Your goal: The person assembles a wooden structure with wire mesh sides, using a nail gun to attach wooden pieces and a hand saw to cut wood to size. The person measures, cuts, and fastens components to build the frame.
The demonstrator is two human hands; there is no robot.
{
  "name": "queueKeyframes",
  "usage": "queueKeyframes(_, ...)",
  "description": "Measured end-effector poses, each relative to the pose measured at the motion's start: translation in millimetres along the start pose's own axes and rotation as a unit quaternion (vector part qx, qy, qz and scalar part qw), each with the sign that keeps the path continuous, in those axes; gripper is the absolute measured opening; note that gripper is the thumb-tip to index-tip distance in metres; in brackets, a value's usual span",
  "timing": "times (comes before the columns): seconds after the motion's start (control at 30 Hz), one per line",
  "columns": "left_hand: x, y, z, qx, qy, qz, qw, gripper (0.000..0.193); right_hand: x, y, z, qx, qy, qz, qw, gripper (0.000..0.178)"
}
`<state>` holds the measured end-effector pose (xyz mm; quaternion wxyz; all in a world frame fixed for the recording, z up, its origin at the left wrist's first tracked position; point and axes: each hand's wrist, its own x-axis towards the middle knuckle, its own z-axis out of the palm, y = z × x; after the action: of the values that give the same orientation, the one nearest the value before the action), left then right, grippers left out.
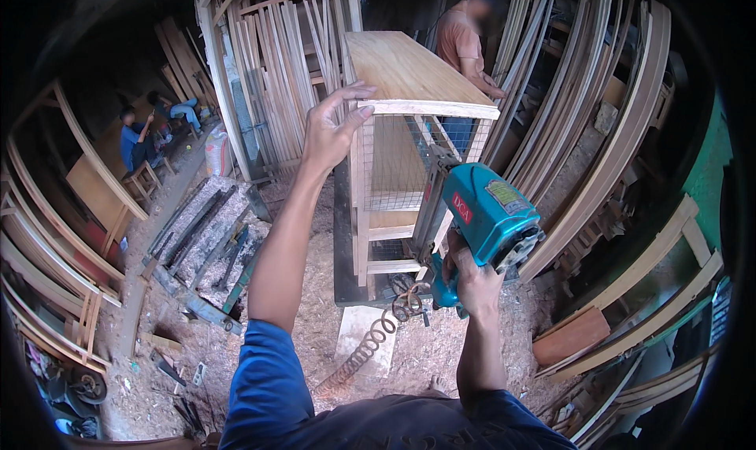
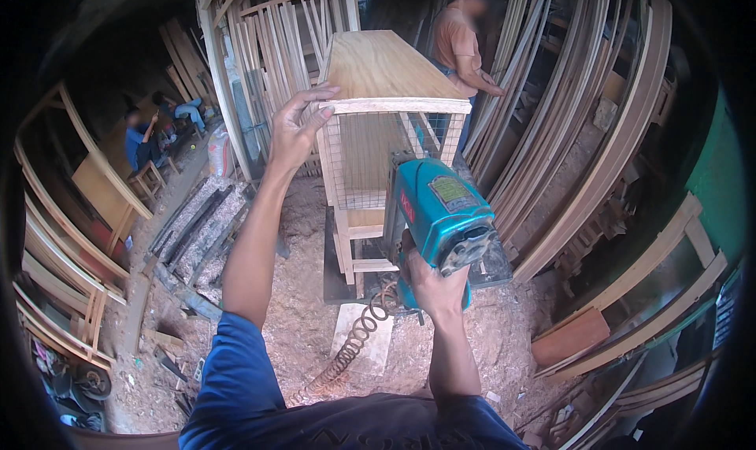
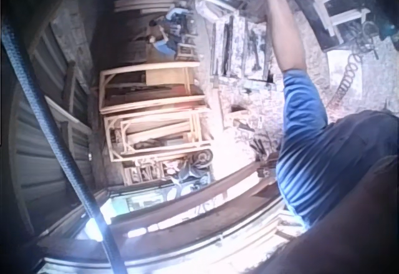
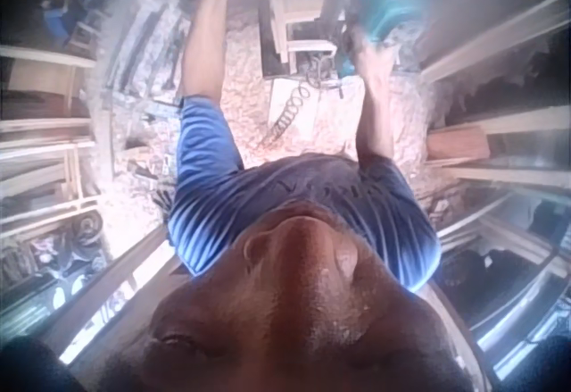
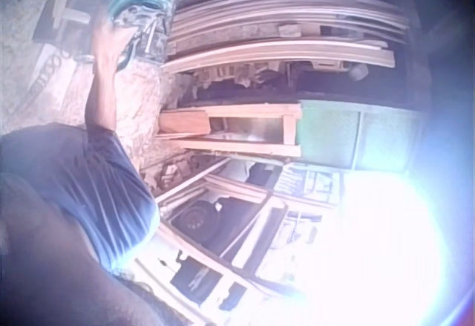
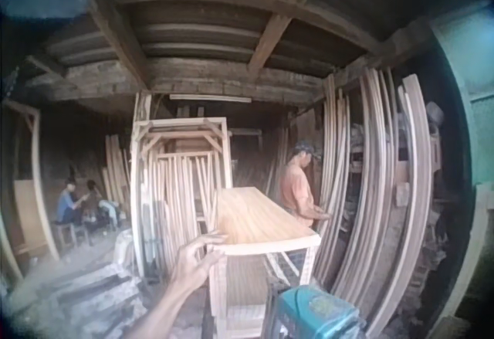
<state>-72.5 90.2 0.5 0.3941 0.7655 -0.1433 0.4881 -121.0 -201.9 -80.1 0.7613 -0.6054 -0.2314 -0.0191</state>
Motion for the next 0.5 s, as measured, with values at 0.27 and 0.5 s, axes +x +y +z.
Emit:
queueKeyframes(0.27,-3.4,2.2,0.6,-0.099,0.033,0.002,0.995,0.018,20.4,-25.8,44.0,-0.029,-0.011,-0.050,0.998,0.010)
queueKeyframes(0.5,-2.2,-5.0,-3.3,-0.033,0.017,0.060,0.998,0.015,22.8,-20.8,62.3,-0.051,-0.001,-0.088,0.995,0.016)
